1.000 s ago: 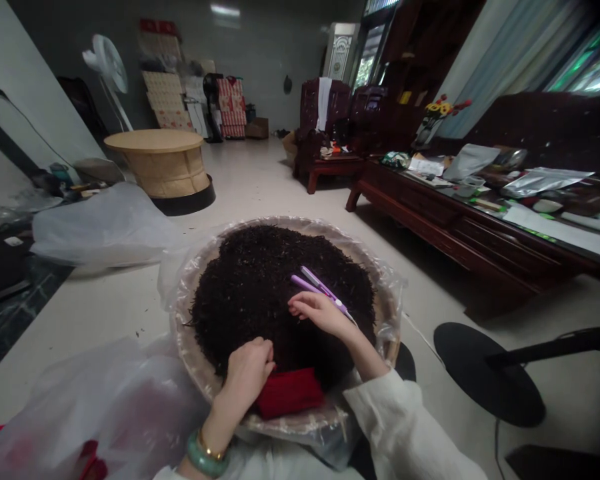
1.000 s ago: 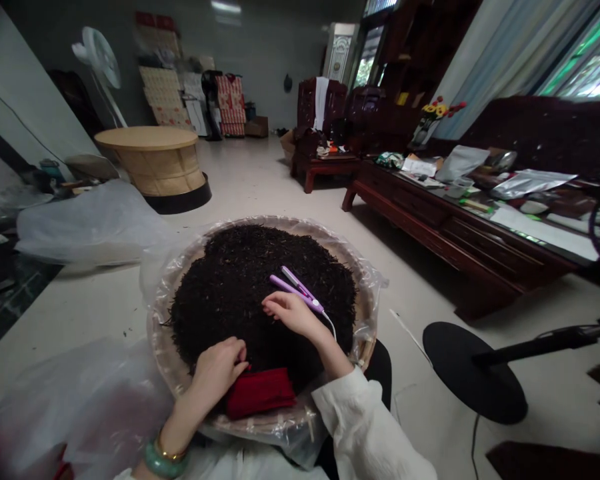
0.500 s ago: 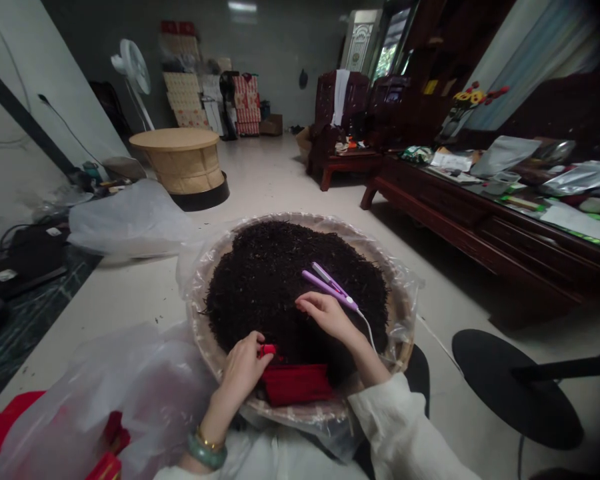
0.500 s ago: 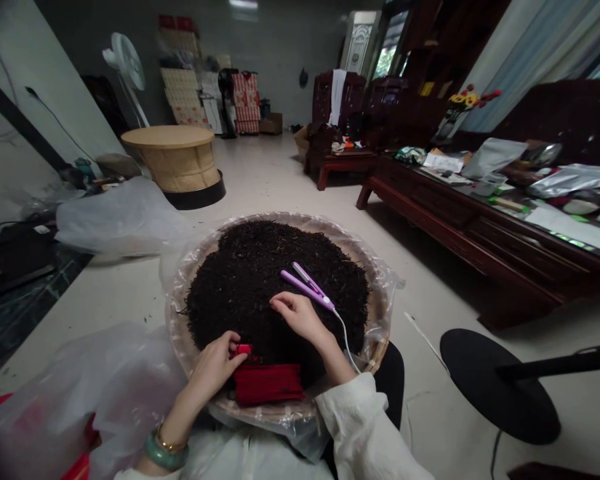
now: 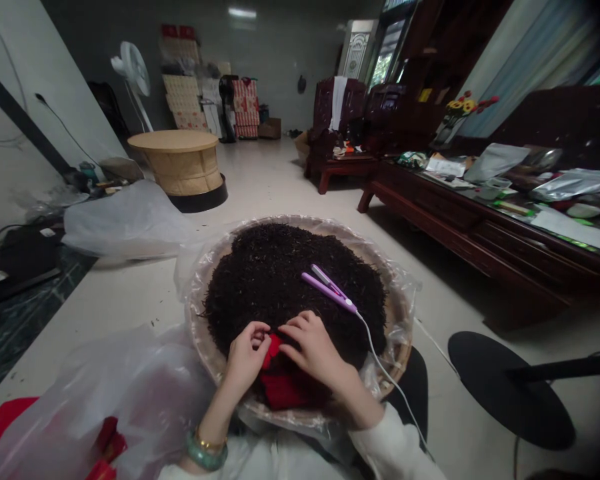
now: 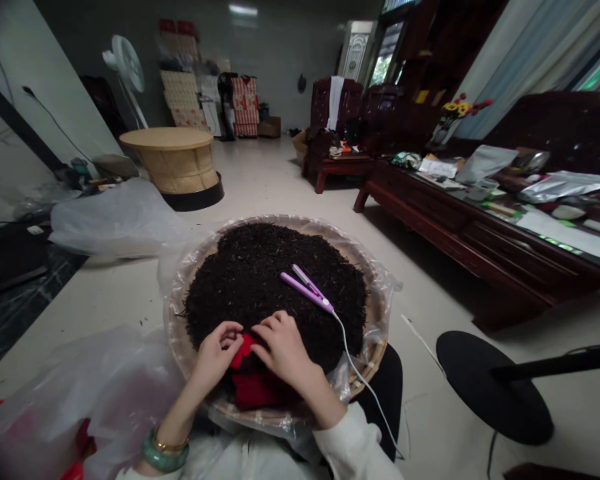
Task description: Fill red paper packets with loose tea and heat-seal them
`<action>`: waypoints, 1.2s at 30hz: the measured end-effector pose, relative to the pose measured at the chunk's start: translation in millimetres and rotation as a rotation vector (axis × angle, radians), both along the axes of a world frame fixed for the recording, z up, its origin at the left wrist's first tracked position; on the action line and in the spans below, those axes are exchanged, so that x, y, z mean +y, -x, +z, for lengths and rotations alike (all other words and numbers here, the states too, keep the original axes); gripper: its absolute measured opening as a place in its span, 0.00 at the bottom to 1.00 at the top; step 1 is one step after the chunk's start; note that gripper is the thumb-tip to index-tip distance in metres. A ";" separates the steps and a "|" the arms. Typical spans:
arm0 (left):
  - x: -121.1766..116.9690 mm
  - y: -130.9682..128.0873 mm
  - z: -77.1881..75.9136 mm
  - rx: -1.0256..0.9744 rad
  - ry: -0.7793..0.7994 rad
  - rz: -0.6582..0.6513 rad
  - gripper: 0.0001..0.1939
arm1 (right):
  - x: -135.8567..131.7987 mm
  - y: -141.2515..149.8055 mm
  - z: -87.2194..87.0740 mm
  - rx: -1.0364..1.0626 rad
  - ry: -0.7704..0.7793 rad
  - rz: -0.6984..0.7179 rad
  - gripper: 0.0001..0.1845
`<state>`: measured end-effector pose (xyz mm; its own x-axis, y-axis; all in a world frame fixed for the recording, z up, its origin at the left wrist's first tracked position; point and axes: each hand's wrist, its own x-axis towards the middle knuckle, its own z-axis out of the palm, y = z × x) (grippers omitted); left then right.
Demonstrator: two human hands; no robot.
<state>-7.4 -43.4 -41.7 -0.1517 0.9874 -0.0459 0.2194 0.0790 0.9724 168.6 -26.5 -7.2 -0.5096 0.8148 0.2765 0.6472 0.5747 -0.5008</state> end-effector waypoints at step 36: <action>12.3 -19.8 20.6 0.075 -0.142 -0.131 0.15 | 15.4 10.0 -2.4 0.425 -0.314 -0.107 0.23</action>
<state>12.4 -31.1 -21.2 -0.0189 0.9946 0.1016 0.2906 -0.0918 0.9524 158.5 -11.1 -9.5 -0.2177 0.7008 0.6793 0.4881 0.6809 -0.5460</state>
